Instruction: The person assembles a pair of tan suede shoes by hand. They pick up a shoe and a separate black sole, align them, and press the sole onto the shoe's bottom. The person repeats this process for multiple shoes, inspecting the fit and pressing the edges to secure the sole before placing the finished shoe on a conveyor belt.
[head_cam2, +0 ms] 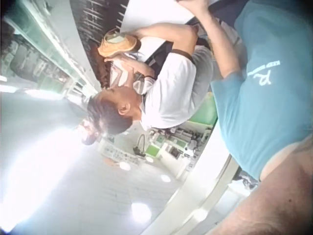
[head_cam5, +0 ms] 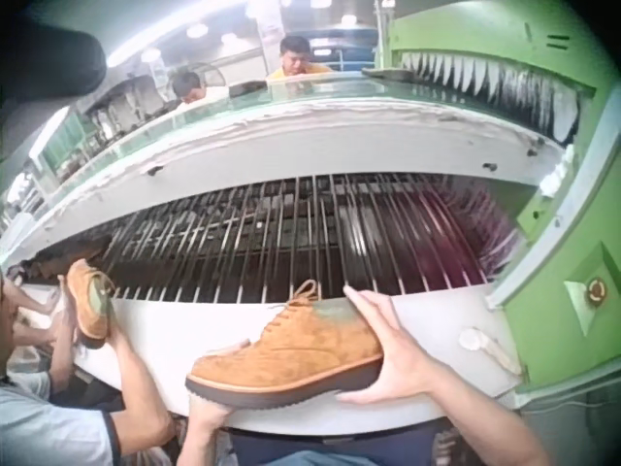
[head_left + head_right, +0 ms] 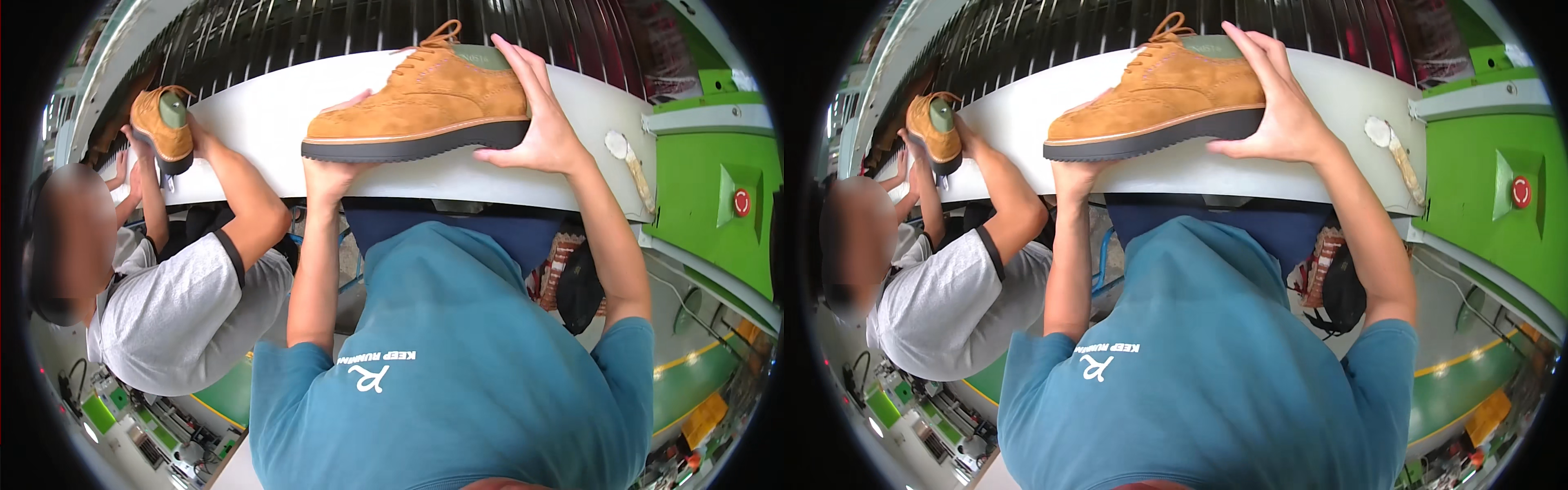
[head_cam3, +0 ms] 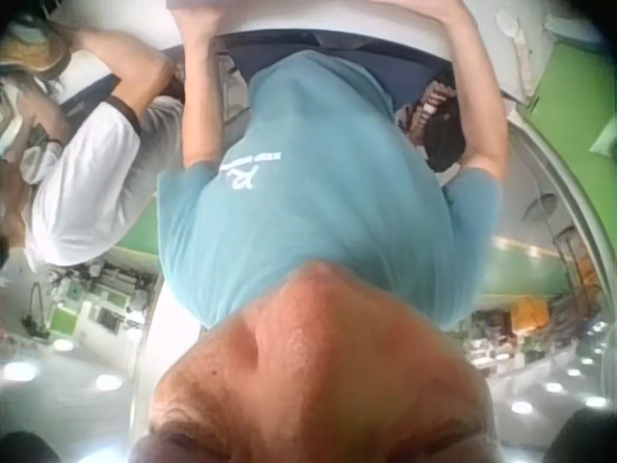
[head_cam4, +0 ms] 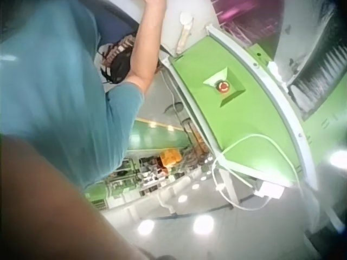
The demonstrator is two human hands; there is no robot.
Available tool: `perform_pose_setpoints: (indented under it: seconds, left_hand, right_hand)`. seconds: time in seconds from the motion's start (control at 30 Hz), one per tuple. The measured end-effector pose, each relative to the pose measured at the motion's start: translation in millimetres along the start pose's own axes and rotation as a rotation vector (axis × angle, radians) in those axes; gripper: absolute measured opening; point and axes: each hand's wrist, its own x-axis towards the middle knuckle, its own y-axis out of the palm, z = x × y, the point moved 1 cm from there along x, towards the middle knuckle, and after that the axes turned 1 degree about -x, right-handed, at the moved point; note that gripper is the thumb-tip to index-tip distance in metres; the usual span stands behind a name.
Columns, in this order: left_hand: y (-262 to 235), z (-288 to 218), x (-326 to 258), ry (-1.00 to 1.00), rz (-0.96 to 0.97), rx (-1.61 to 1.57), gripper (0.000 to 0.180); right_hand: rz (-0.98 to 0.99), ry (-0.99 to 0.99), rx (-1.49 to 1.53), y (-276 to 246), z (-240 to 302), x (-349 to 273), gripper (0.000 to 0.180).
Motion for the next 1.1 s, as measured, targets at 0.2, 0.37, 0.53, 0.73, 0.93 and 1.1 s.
perform_pose_setpoints:
  seconds: [0.2, 0.37, 0.53, 0.73, 0.93, 1.1]
  left_hand:
    - [-5.8, -45.7, 1.1, 0.06, -0.141, 0.283, 0.1]
    - [22.4, -85.1, 38.5, 0.471, 0.118, 0.893, 0.109]
    - [22.0, -80.0, 38.8, 0.476, 0.102, 0.861, 0.104]
    - [28.0, -73.5, 37.6, 0.525, 0.015, 0.817, 0.094]
    - [22.4, -74.2, 28.0, 0.571, -0.056, 0.77, 0.089]
    - [15.0, -67.9, 14.3, 0.635, -0.152, 0.7, 0.09]
  right_hand:
    - [-0.18, -0.028, -0.072, 17.5, 13.7, -12.7, 0.149]
    - [-0.12, -0.077, -0.123, 15.0, 19.9, -5.5, 0.146]
    - [0.057, -0.072, -0.113, -6.5, 24.6, 7.8, 0.153]
    - [-0.155, -0.181, -0.165, 12.9, 15.2, 12.2, 0.132]
    - [-0.168, -0.159, -0.125, 15.2, 22.9, 9.8, 0.132]
    - [-0.136, 0.1, 0.717, 20.2, 20.5, 8.1, 0.145]
